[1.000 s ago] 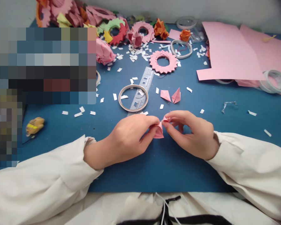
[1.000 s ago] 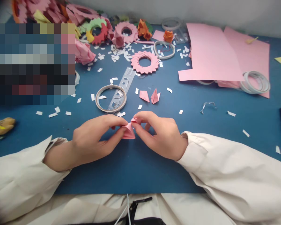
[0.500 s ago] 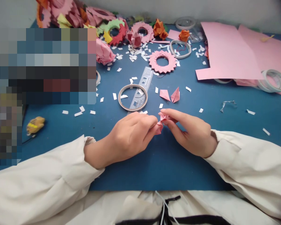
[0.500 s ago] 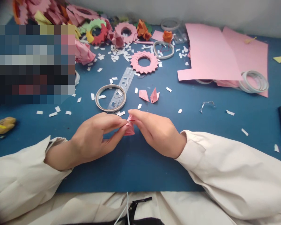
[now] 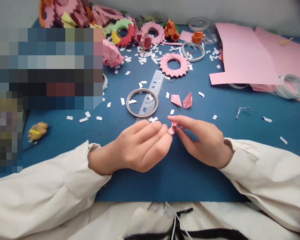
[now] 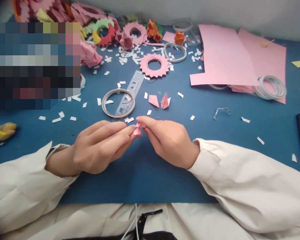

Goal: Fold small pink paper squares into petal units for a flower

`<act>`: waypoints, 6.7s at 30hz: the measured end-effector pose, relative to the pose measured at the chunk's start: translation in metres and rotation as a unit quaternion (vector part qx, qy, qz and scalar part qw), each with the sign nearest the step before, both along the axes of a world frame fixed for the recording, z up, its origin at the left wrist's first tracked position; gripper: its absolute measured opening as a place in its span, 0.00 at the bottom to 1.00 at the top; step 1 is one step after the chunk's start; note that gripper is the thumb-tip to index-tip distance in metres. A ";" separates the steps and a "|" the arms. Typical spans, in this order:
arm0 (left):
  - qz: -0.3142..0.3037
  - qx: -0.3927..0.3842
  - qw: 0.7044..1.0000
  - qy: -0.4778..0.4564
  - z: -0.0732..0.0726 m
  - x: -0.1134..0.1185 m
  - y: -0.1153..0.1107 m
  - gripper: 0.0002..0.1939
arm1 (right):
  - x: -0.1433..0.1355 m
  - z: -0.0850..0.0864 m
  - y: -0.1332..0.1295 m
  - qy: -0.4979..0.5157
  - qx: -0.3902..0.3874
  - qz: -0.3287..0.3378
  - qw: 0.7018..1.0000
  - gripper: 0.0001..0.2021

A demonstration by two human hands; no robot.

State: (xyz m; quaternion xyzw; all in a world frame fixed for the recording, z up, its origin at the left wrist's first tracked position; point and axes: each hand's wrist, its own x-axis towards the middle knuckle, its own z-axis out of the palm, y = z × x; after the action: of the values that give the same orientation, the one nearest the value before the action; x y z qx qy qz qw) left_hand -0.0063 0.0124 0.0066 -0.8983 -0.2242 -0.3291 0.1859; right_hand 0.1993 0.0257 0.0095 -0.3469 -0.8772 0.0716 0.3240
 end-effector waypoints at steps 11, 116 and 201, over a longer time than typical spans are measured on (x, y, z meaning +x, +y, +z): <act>0.036 -0.022 0.999 -0.005 0.003 0.002 0.001 0.05 | 0.000 -0.001 -0.003 0.036 -0.058 0.012 0.998 0.11; 0.030 -0.122 0.991 -0.052 0.002 -0.002 0.008 0.04 | 0.007 0.001 0.010 -0.004 0.012 0.151 0.988 0.19; 0.190 -0.359 0.895 -0.185 0.005 0.023 -0.009 0.04 | 0.001 -0.003 0.008 -0.007 -0.147 0.041 0.988 0.08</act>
State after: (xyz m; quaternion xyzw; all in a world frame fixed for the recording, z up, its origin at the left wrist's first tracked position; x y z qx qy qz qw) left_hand 0.0171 0.0034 0.0114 -0.7669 -0.5242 -0.3446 -0.1352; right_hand 0.2003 0.0334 0.0065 -0.3547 -0.8730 0.2103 0.2604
